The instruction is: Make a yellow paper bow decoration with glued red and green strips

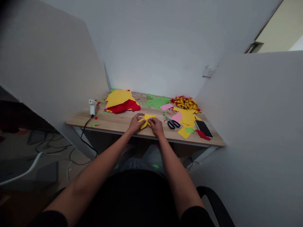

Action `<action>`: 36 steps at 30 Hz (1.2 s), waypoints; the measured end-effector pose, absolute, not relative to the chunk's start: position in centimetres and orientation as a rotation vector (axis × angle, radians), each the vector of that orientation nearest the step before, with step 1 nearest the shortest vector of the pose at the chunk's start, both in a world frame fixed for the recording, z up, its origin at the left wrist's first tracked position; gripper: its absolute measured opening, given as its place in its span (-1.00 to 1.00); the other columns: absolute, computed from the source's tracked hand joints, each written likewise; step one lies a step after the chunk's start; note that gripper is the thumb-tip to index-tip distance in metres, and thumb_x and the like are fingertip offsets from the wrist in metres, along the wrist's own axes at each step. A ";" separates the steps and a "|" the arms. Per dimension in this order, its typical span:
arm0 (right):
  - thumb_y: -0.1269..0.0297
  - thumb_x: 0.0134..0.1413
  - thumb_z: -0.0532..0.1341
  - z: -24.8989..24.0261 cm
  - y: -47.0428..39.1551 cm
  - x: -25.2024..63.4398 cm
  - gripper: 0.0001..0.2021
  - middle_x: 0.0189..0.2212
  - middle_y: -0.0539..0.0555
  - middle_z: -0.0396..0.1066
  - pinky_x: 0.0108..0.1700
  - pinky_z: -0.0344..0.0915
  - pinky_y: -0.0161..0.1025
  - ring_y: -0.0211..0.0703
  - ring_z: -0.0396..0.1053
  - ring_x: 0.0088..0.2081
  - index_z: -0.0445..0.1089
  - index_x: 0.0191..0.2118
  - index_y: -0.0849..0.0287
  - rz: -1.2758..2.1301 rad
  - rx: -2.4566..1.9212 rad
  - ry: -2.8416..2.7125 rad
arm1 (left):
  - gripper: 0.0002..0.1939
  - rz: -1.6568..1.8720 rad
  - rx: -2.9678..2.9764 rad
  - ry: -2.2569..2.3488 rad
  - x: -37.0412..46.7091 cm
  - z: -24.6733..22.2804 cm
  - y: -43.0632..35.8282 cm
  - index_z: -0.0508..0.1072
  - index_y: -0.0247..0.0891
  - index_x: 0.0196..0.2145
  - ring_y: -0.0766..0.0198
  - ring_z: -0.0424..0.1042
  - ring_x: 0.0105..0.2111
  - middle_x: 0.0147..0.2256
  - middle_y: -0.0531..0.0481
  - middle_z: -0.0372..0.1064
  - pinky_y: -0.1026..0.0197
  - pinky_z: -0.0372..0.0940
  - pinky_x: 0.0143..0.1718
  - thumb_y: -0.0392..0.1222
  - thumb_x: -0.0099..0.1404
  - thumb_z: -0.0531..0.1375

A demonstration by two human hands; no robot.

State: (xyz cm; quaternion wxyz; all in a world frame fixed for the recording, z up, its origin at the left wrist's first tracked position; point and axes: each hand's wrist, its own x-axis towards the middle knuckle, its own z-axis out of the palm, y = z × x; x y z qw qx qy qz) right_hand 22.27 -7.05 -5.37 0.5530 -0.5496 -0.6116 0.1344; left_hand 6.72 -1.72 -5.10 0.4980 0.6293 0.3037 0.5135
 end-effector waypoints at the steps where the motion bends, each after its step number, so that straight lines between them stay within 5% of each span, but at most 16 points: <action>1: 0.11 0.18 0.25 -5.3 -7.1 22.3 -0.77 -0.32 0.07 0.55 -0.14 0.39 -0.15 -0.13 0.46 -0.30 0.50 -0.29 0.18 0.316 -1.293 -1.421 | -0.57 1.263 1.523 0.740 6.7 -5.1 -1.7 0.42 -0.24 -0.10 0.37 0.28 -0.56 -0.55 0.16 0.30 0.35 0.18 -0.50 -0.16 0.04 0.31; 9: 0.08 0.17 0.08 -5.1 -7.2 22.7 -0.64 -0.35 0.09 0.51 -0.32 0.34 -0.22 -0.11 0.42 -0.35 0.43 -0.06 0.19 0.304 -1.271 -1.243 | -0.65 1.364 1.506 0.770 7.0 -5.5 -1.5 0.45 -0.24 -0.15 0.32 0.37 -0.47 -0.48 0.09 0.38 0.33 0.22 -0.45 -0.16 0.08 0.29; 12: 0.12 0.08 0.18 -5.1 -7.3 22.4 -0.64 -0.37 0.04 0.50 -0.35 0.33 -0.25 -0.14 0.40 -0.37 0.43 -0.05 0.18 0.335 -1.255 -1.293 | -0.65 1.391 1.505 0.791 7.0 -5.6 -1.4 0.47 -0.24 -0.12 0.27 0.42 -0.42 -0.42 0.04 0.44 0.29 0.29 -0.40 -0.16 0.10 0.29; 16: 0.18 0.01 0.25 -5.0 -7.3 22.3 -0.76 -0.21 0.12 0.57 -0.25 0.36 -0.22 -0.13 0.43 -0.29 0.52 -0.22 0.18 0.360 -1.251 -1.374 | -0.79 1.408 1.538 0.789 6.9 -5.3 -1.4 0.53 -0.25 -0.24 0.18 0.49 -0.22 -0.25 -0.07 0.53 0.16 0.37 -0.13 -0.22 0.12 0.27; 21: 0.13 0.13 0.28 -5.4 -7.0 22.6 -0.76 -0.18 0.13 0.57 -0.16 0.41 -0.15 -0.12 0.47 -0.25 0.52 -0.18 0.19 0.371 -1.273 -1.388 | -0.82 1.368 1.592 0.780 7.0 -5.3 -1.5 0.61 -0.23 -0.31 0.09 0.50 -0.12 -0.22 -0.10 0.57 0.03 0.30 0.09 -0.23 0.06 0.34; 26: 0.12 0.27 0.25 -5.7 -6.9 22.7 -0.75 -0.22 0.06 0.50 -0.11 0.43 -0.10 -0.17 0.48 -0.21 0.46 -0.18 0.24 0.377 -1.277 -1.391 | -0.81 1.342 1.579 0.782 7.1 -5.7 -1.1 0.62 -0.24 -0.32 0.07 0.52 -0.15 -0.24 -0.11 0.58 0.02 0.32 0.06 -0.22 0.04 0.36; 30: 0.13 0.14 0.26 -5.5 -7.1 22.5 -0.77 -0.26 0.08 0.53 -0.21 0.39 -0.19 -0.14 0.44 -0.28 0.51 -0.20 0.18 0.375 -1.254 -1.374 | -0.81 1.365 1.539 0.785 7.2 -5.7 -1.0 0.61 -0.25 -0.33 0.09 0.51 -0.16 -0.24 -0.11 0.57 0.06 0.34 0.02 -0.23 0.02 0.36; 36: 0.23 0.01 0.19 -5.3 -7.0 22.5 -0.52 -0.37 -0.01 0.43 -0.30 0.31 -0.25 -0.20 0.33 -0.39 0.40 0.10 0.19 0.400 -1.211 -1.343 | -0.38 1.464 1.411 0.810 7.0 -5.4 -1.0 0.41 -0.23 0.11 0.31 0.43 -0.33 -0.24 -0.01 0.48 0.27 0.33 -0.22 -0.23 0.06 0.33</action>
